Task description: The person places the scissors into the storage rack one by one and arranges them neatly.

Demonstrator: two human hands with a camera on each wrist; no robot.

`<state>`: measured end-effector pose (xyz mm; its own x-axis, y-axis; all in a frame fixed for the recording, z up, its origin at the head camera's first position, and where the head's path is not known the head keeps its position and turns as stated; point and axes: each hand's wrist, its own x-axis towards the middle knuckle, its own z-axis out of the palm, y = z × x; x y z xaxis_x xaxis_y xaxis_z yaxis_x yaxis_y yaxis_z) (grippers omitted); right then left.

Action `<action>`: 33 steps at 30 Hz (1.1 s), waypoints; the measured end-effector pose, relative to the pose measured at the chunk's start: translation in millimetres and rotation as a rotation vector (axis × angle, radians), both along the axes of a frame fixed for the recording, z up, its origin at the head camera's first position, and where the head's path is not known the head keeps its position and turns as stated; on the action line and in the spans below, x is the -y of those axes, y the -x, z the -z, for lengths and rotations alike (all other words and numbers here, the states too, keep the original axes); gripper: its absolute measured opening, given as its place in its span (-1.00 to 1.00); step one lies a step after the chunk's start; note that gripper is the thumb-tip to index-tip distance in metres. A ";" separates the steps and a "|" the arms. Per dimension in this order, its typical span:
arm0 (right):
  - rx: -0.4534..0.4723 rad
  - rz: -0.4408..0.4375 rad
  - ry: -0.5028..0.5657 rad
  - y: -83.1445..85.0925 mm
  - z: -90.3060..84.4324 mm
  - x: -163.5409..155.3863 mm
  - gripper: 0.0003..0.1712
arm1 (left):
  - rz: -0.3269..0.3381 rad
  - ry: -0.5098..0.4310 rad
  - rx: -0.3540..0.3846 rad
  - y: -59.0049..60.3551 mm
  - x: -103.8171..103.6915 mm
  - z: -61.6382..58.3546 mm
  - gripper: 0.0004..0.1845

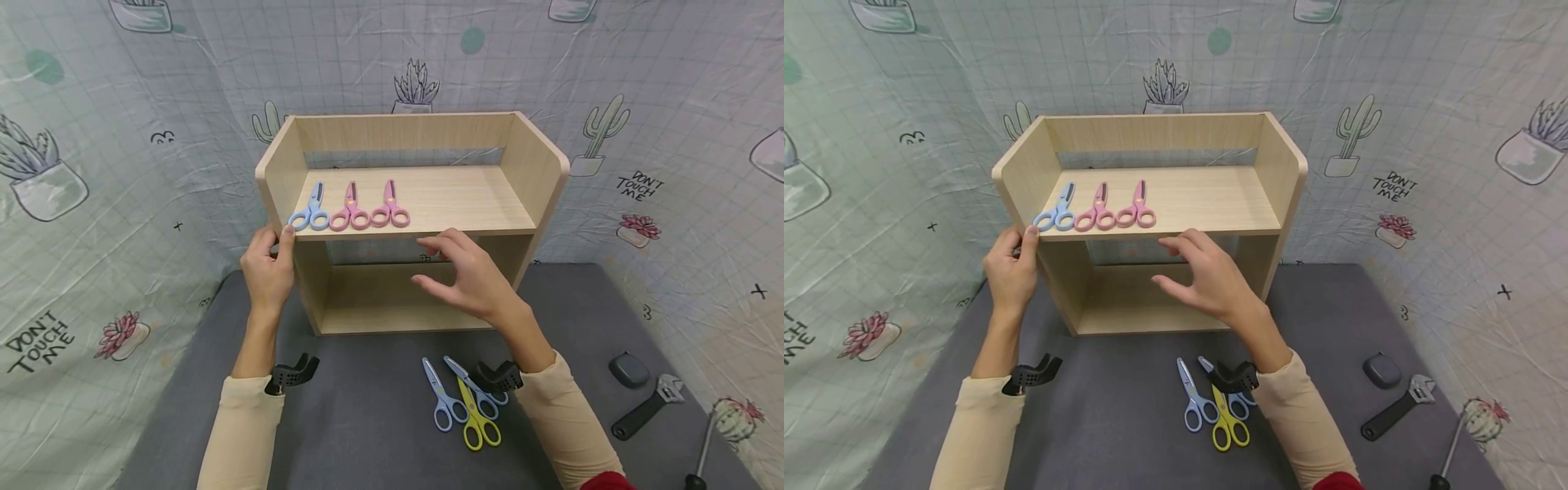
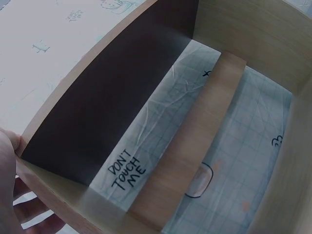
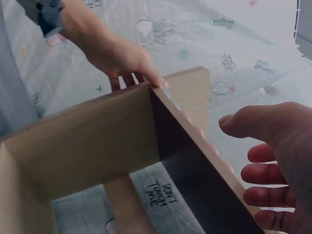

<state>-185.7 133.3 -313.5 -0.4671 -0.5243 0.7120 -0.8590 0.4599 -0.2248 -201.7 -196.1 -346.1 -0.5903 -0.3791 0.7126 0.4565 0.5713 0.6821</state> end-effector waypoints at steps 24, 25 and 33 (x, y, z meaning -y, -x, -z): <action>0.104 0.021 -0.045 -36.5 69.9 -17.7 -0.33 | 0.024 -0.003 -0.022 0.7 2.0 2.2 -0.64; 0.112 0.026 -0.048 -38.0 72.2 -19.1 -0.33 | 0.023 -0.002 -0.019 0.7 1.9 2.5 -0.64; 0.156 0.035 -0.073 -49.1 94.7 -30.0 -0.33 | 0.018 -0.005 -0.017 1.2 1.5 2.9 -0.64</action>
